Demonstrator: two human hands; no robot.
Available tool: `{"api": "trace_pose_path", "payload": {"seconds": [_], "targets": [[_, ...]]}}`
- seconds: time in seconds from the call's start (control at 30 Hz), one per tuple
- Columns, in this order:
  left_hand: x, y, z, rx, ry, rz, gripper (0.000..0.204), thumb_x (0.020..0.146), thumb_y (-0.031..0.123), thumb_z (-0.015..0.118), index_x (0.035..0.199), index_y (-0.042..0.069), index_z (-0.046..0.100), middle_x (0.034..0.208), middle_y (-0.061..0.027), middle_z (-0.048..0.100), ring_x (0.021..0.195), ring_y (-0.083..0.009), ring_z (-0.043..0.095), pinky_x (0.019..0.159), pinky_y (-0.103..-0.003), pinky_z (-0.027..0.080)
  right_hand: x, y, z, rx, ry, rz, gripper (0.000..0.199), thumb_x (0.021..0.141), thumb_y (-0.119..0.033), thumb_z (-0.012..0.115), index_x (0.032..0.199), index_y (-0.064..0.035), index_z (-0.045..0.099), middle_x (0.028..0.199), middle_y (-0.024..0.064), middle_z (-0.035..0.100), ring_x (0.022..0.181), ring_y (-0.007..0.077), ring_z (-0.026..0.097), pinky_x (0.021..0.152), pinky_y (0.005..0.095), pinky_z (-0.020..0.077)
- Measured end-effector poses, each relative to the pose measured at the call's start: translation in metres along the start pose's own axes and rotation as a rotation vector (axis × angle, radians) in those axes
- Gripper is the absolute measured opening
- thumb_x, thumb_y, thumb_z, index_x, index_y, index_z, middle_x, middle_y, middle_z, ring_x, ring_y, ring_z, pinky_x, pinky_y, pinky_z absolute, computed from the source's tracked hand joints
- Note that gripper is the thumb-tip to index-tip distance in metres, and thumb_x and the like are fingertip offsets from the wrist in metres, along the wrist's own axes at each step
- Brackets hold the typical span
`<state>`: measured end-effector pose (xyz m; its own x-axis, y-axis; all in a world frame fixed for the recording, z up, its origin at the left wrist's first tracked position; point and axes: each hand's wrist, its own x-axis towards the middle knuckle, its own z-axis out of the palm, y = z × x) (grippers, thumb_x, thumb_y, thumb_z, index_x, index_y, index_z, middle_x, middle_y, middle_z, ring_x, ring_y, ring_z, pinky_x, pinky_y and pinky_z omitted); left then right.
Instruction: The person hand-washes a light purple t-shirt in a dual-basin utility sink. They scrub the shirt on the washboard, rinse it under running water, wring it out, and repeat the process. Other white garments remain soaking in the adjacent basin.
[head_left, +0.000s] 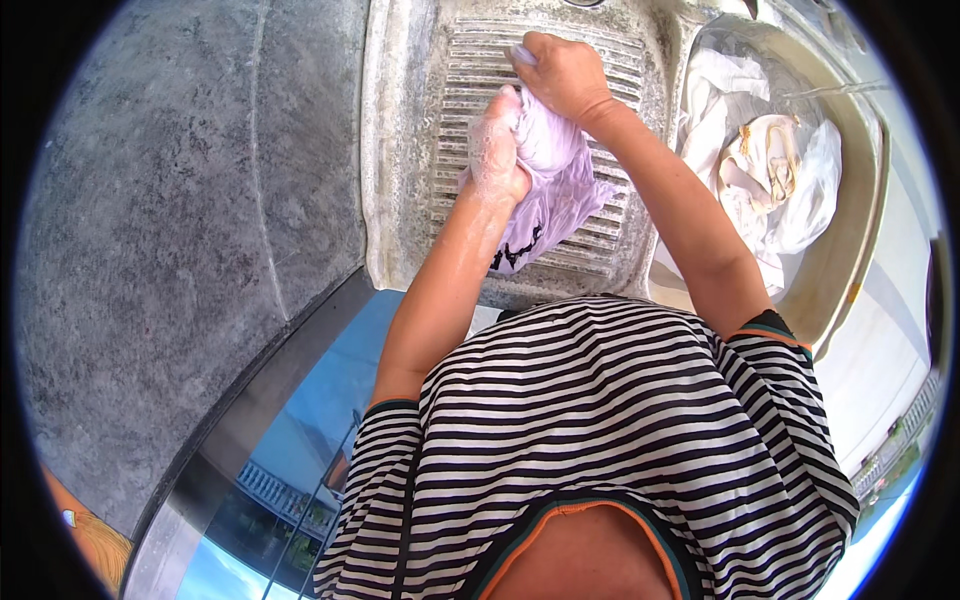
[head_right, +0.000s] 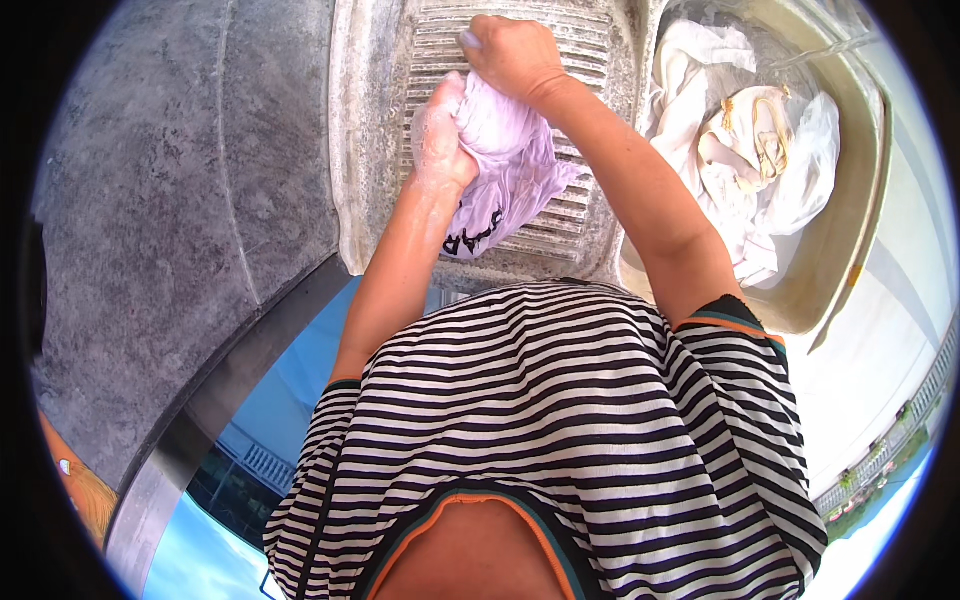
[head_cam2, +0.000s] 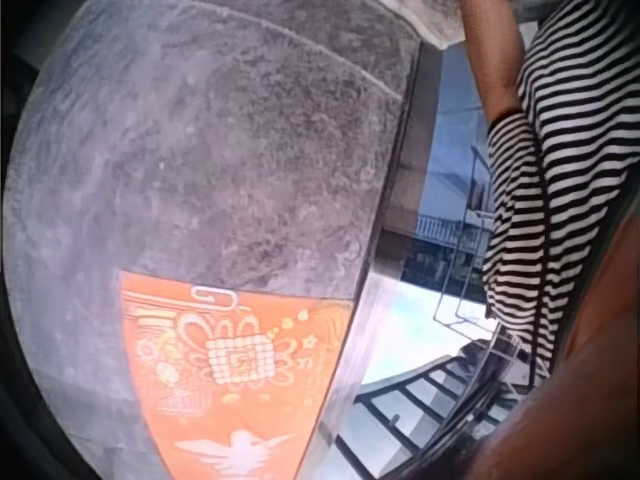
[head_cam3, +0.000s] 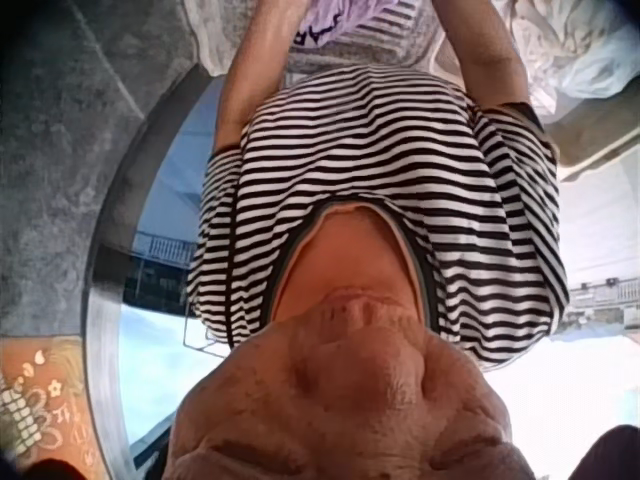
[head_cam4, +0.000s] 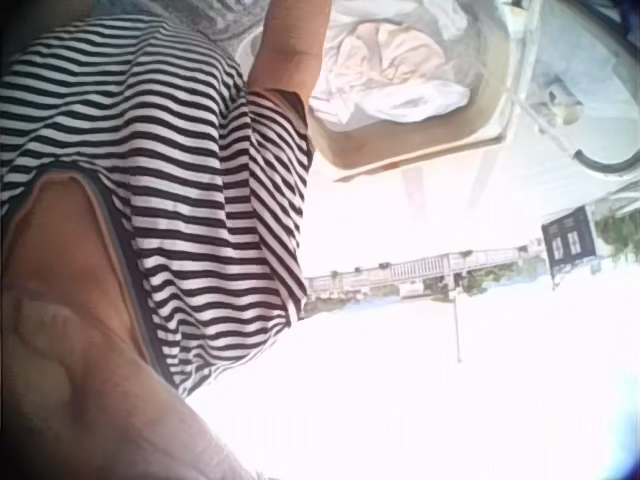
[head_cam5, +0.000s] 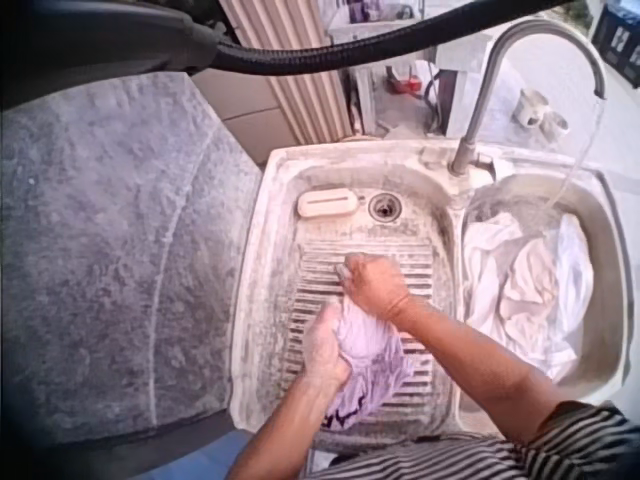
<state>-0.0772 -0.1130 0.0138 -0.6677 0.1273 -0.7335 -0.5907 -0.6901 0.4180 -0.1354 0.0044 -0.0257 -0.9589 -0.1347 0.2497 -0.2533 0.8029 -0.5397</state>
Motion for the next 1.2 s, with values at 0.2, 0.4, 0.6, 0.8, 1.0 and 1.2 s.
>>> {"api": "trace_pose_path", "payload": {"seconds": [0.2,0.4,0.6,0.8,1.0,1.2], "targets": [[0.013,0.079,-0.002,1.536,-0.035,1.345,0.037,0.098,0.04,0.061,0.085,0.005,0.061,0.072,-0.0079,0.059,0.071,-0.0224,0.059,0.067,-0.039,0.047,0.016,0.062,-0.095,0.038,0.262,0.168,0.05,0.086,-0.053,0.072,0.073,-0.0063,0.062,0.064,0.0062,0.062,0.058,0.0182,0.061,0.059,0.0336,0.051],[0.014,0.113,0.043,1.848,0.231,1.953,0.041,0.086,0.025,0.074,0.12,0.004,0.064,0.115,-0.016,0.062,0.107,-0.0283,0.06,0.091,-0.041,0.048,0.013,0.128,-0.077,-0.322,0.216,0.005,0.043,0.087,-0.042,0.073,0.116,-0.0113,0.065,0.118,0.0154,0.063,0.112,0.0347,0.057,0.098,0.043,0.0458],[-0.009,0.023,-0.041,1.82,-0.034,1.174,0.083,0.072,0.039,0.086,0.138,0.007,0.047,0.143,-0.0215,0.03,0.136,-0.0436,0.029,0.11,-0.058,0.027,0.02,0.079,-0.026,-0.226,0.147,0.048,0.043,0.088,-0.035,0.072,0.125,-0.0131,0.063,0.121,0.016,0.063,0.116,0.0354,0.056,0.099,0.0449,0.0457],[-0.048,-0.021,-0.081,1.855,-0.006,0.984,0.089,0.07,0.04,0.086,0.142,0.01,0.044,0.143,-0.0204,0.032,0.134,-0.0415,0.032,0.11,-0.057,0.027,0.02,0.067,0.029,-0.177,-0.209,0.026,0.035,0.086,-0.033,0.073,0.114,-0.0117,0.068,0.104,0.0102,0.07,0.09,0.0302,0.068,0.082,0.043,0.0538],[-0.072,-0.013,-0.098,1.774,-0.008,0.753,0.087,0.067,0.032,0.087,0.142,0.017,0.046,0.134,-0.0119,0.045,0.124,-0.033,0.046,0.102,-0.052,0.033,0.057,0.106,-0.061,0.725,0.203,0.376,0.011,0.09,-0.006,0.066,0.082,-0.0018,0.061,0.071,0.0022,0.062,0.057,0.0074,0.058,0.052,0.023,0.0487],[-0.071,-0.019,-0.093,1.78,-0.063,0.871,0.076,0.068,0.025,0.087,0.136,0.016,0.053,0.124,-0.0097,0.052,0.111,-0.0302,0.055,0.091,-0.045,0.045,0.009,0.129,-0.035,-0.543,0.065,0.232,0.065,0.085,-0.064,0.065,0.127,-0.0137,0.064,0.129,0.0147,0.064,0.13,0.0359,0.05,0.108,0.0474,0.0376]]}}
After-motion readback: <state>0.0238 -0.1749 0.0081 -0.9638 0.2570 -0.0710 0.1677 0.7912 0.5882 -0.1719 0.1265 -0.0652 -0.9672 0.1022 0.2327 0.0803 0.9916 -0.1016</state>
